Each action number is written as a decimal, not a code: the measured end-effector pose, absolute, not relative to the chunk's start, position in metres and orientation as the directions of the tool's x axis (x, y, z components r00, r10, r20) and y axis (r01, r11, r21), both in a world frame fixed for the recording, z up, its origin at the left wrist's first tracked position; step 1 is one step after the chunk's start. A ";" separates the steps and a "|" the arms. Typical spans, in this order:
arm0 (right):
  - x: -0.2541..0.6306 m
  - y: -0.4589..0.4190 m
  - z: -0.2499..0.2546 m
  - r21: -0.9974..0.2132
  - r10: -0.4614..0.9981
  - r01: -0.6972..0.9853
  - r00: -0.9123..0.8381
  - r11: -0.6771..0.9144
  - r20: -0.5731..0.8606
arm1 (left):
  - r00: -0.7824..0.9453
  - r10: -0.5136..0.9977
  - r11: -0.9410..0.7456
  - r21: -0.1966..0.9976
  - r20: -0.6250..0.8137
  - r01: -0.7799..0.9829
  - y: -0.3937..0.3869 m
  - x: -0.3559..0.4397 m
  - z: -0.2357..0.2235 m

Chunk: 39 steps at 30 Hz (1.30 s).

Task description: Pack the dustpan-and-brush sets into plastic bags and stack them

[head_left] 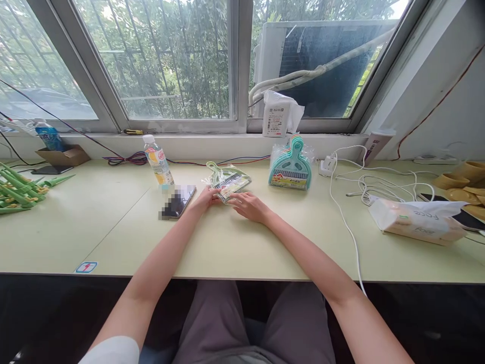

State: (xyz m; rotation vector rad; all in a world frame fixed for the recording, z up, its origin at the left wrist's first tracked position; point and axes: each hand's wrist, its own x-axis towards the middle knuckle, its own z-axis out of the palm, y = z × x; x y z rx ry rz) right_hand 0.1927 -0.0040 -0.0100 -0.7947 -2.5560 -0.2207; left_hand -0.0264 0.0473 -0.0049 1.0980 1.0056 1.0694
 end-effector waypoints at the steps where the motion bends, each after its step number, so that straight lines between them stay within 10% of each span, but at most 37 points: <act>1: 0.192 -0.004 -0.010 0.013 0.502 0.567 -0.739 0.823 0.450 | 0.179 0.981 0.099 0.981 -0.068 -0.167 0.048 -0.027 -0.006; 9: 0.198 0.013 -0.019 -0.511 0.830 0.659 -0.375 0.552 0.413 | 0.230 0.973 0.063 0.981 -0.019 -0.186 0.045 -0.024 -0.006; 16: 0.206 0.030 -0.023 -0.954 0.982 0.235 -0.035 0.188 0.185 | 0.220 0.975 0.005 0.990 0.026 -0.138 0.043 -0.022 -0.007; 26: 0.198 0.031 -0.026 -0.984 0.996 -0.175 0.081 -0.016 -0.030 | 0.408 0.909 -0.031 0.990 0.086 -0.140 0.034 -0.023 -0.004; 39: 0.191 0.026 -0.023 -0.944 0.985 -0.287 0.116 0.160 0.132 | 0.469 0.882 -0.006 0.996 0.046 -0.085 0.032 -0.024 -0.004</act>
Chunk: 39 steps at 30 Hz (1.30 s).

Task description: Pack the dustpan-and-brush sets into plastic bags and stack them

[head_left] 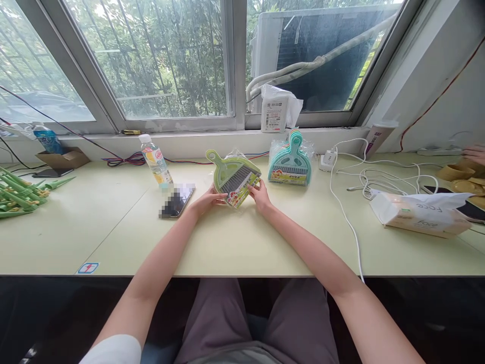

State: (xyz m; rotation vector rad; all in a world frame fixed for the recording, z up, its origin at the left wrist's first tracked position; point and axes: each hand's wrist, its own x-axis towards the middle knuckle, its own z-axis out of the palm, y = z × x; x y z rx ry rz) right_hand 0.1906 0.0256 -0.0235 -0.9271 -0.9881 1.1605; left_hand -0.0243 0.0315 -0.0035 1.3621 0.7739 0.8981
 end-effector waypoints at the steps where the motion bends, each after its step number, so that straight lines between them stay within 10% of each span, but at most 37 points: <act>1: 0.191 0.025 -0.023 -0.939 0.985 -0.311 0.126 0.148 0.114 | 0.474 0.880 0.006 0.997 0.029 -0.072 0.031 -0.024 -0.004; 22: 0.193 0.020 -0.010 -0.939 0.983 -0.310 0.152 0.148 0.104 | 0.048 0.998 0.027 0.995 -0.031 0.092 0.069 -0.059 -0.008; 29: 0.207 0.027 -0.009 -0.961 0.986 -0.241 0.123 0.137 0.110 | -0.227 0.911 -0.271 0.914 0.345 0.301 0.064 -0.052 -0.001; 39: 0.215 0.030 -0.007 -0.986 0.991 -0.105 0.052 0.129 0.124 | 0.079 0.916 -0.393 0.844 0.392 0.365 0.058 -0.045 0.005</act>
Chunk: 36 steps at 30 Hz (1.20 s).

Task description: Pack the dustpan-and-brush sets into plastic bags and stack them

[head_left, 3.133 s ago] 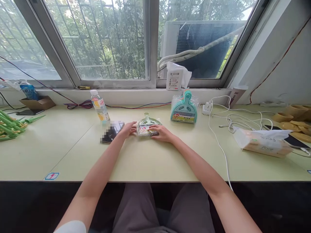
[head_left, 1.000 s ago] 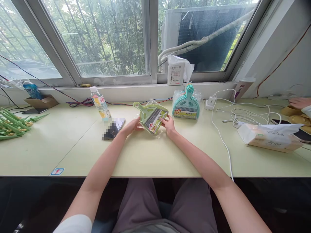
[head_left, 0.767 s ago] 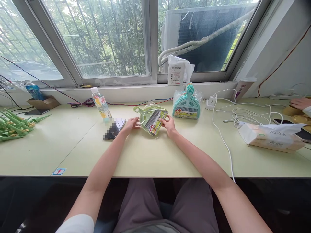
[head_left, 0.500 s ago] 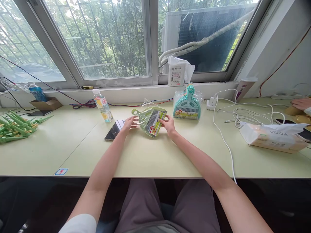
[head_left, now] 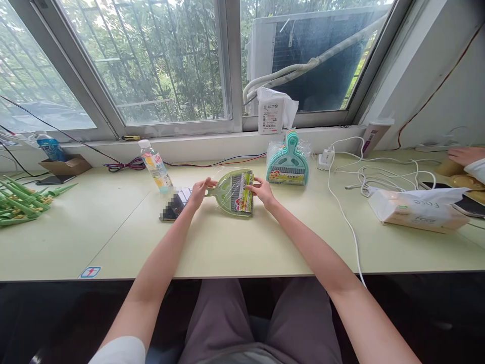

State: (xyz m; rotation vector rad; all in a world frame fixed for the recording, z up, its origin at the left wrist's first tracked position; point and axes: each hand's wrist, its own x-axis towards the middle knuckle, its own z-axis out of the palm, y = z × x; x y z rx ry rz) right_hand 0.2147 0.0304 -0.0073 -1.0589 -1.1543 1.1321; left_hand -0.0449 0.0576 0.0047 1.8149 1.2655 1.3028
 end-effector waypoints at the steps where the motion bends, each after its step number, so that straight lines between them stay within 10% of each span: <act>1: 0.215 0.030 -0.007 -0.986 0.991 -0.103 0.049 0.129 0.125 | 0.089 0.924 -0.378 0.850 0.372 0.366 0.059 -0.045 0.002; 10: 0.230 0.032 0.003 -0.986 0.989 -0.111 0.094 0.125 0.114 | -0.154 0.921 -0.316 0.918 0.358 0.240 0.067 -0.060 0.003; 19: 0.223 0.033 -0.002 -0.988 0.991 -0.081 0.006 0.131 0.131 | 0.064 0.945 -0.325 0.908 0.320 0.263 0.053 -0.037 0.007; 31: 0.247 0.039 0.002 -0.951 0.937 -0.254 0.340 0.173 0.080 | -0.584 0.803 -0.224 0.968 0.116 -0.116 0.085 -0.091 -0.008; 36: 0.247 0.044 -0.006 -0.948 0.931 -0.291 0.365 0.128 0.014 | -0.519 0.854 -0.149 0.972 0.032 -0.184 0.080 -0.095 -0.001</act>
